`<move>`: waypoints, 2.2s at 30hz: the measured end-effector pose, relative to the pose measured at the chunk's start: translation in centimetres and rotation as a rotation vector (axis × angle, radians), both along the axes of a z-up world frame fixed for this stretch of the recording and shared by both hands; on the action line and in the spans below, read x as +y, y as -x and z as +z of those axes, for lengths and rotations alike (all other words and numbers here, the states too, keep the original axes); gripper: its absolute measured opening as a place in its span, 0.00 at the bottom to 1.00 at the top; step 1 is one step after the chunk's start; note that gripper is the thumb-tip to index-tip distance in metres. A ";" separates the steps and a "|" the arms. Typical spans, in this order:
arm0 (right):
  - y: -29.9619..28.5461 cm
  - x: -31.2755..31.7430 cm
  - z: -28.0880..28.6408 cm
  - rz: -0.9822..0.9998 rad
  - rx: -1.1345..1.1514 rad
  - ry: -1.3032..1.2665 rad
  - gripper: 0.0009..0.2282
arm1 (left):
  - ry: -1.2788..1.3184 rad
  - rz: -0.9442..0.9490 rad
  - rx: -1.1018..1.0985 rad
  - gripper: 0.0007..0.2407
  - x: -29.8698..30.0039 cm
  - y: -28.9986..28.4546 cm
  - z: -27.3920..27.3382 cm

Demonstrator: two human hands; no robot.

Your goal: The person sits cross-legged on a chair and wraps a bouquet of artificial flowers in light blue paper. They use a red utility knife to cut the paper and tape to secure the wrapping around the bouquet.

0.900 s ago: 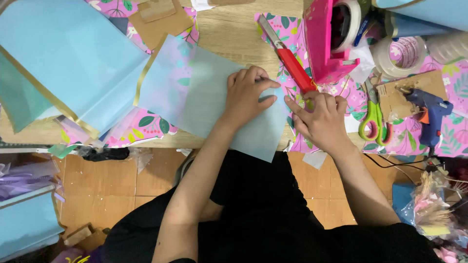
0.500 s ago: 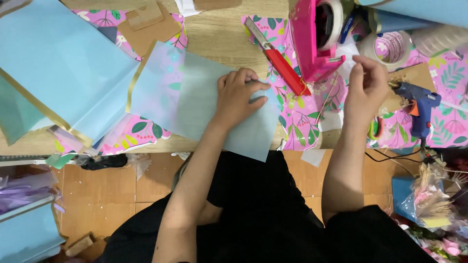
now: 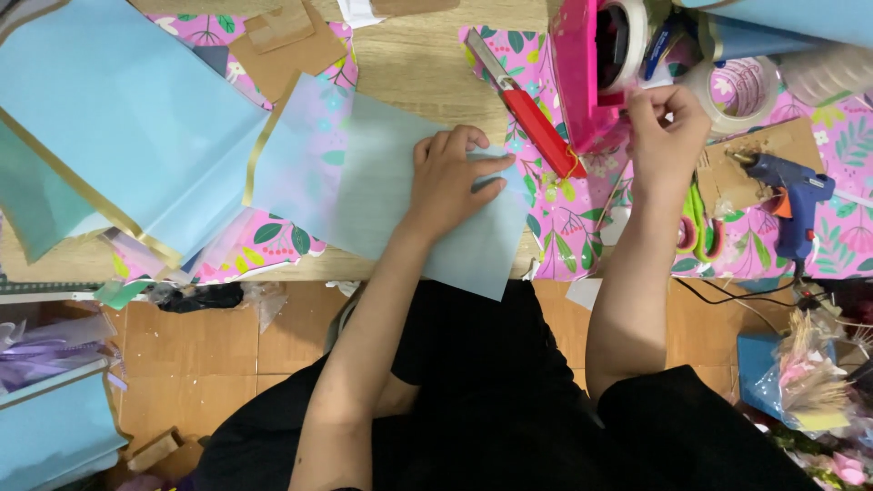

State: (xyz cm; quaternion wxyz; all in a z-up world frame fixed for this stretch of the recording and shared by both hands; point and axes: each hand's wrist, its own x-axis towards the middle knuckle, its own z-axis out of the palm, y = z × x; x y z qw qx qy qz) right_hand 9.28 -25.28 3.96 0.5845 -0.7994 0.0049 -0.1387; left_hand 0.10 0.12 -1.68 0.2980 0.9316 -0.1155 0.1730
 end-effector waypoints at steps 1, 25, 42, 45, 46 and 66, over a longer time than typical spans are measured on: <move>0.2 0.2 0.2 0.002 -0.003 -0.001 0.13 | -0.001 0.002 -0.003 0.10 0.0 -0.1 0.1; 1.8 1.3 -4.6 -0.173 -0.070 -1.008 0.06 | 0.054 -0.044 0.225 0.12 0.1 0.3 1.6; 2.7 2.1 -4.1 -0.085 -0.102 -0.844 0.14 | 0.037 -0.028 0.247 0.12 0.0 0.3 1.8; 2.7 1.9 -4.6 -0.091 -0.124 -0.704 0.14 | 0.051 -0.030 0.250 0.12 -0.1 0.3 2.0; 2.7 1.8 -4.6 -0.091 -0.122 -0.704 0.14 | 0.051 -0.030 0.251 0.12 -0.1 0.3 2.0; 1.7 -0.5 -5.7 0.011 -0.130 -0.541 0.12 | 0.025 -0.021 0.241 0.12 -0.2 0.4 2.0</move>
